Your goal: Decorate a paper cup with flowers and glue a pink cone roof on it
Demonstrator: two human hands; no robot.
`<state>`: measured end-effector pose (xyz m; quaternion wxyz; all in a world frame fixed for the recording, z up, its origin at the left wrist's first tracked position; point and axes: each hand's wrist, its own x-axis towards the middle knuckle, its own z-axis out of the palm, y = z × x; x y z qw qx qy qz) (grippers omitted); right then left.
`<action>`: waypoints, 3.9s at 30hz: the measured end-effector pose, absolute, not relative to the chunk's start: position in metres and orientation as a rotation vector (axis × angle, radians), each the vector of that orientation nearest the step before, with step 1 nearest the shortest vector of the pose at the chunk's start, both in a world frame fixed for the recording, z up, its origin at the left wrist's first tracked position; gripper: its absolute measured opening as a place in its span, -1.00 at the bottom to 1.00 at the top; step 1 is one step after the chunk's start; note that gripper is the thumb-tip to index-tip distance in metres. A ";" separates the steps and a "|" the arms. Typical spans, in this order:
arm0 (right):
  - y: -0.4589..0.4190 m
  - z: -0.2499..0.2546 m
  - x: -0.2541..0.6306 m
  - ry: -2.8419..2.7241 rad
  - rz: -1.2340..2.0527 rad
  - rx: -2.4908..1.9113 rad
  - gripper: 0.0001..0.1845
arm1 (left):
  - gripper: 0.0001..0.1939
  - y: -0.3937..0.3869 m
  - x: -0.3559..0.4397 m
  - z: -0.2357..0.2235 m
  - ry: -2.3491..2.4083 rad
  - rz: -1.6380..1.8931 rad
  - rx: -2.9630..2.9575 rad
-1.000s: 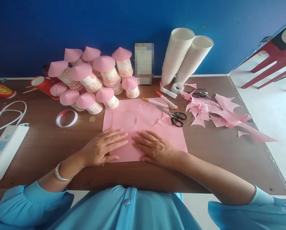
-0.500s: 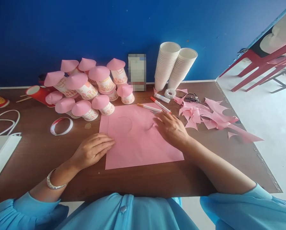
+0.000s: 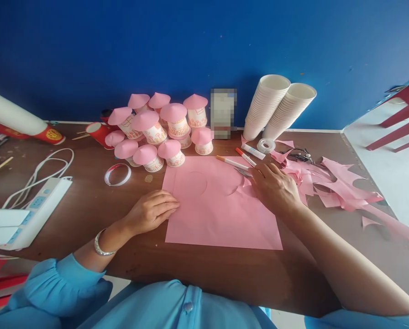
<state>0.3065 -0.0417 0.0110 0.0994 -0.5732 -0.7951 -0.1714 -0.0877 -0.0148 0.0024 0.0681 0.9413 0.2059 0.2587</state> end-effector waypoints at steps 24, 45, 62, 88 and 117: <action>-0.018 -0.018 0.298 -2.240 -0.435 -1.530 -0.63 | -0.33 -0.007 -0.105 0.003 1.398 0.772 2.715; -0.012 -0.020 0.312 -2.190 -0.367 -1.570 -0.62 | -0.82 -0.012 -0.100 -0.001 1.207 0.677 2.808; -0.015 -0.016 0.311 -2.171 -0.357 -1.664 -0.61 | -0.23 0.022 -0.078 0.033 1.411 0.614 2.884; -0.017 0.003 0.317 -1.991 -0.200 -1.931 -0.73 | -0.72 -0.012 -0.044 0.004 0.491 0.620 2.932; -0.028 0.058 0.324 -2.092 -0.108 -2.396 -0.63 | -0.68 -0.006 -0.048 -0.001 0.450 0.585 2.912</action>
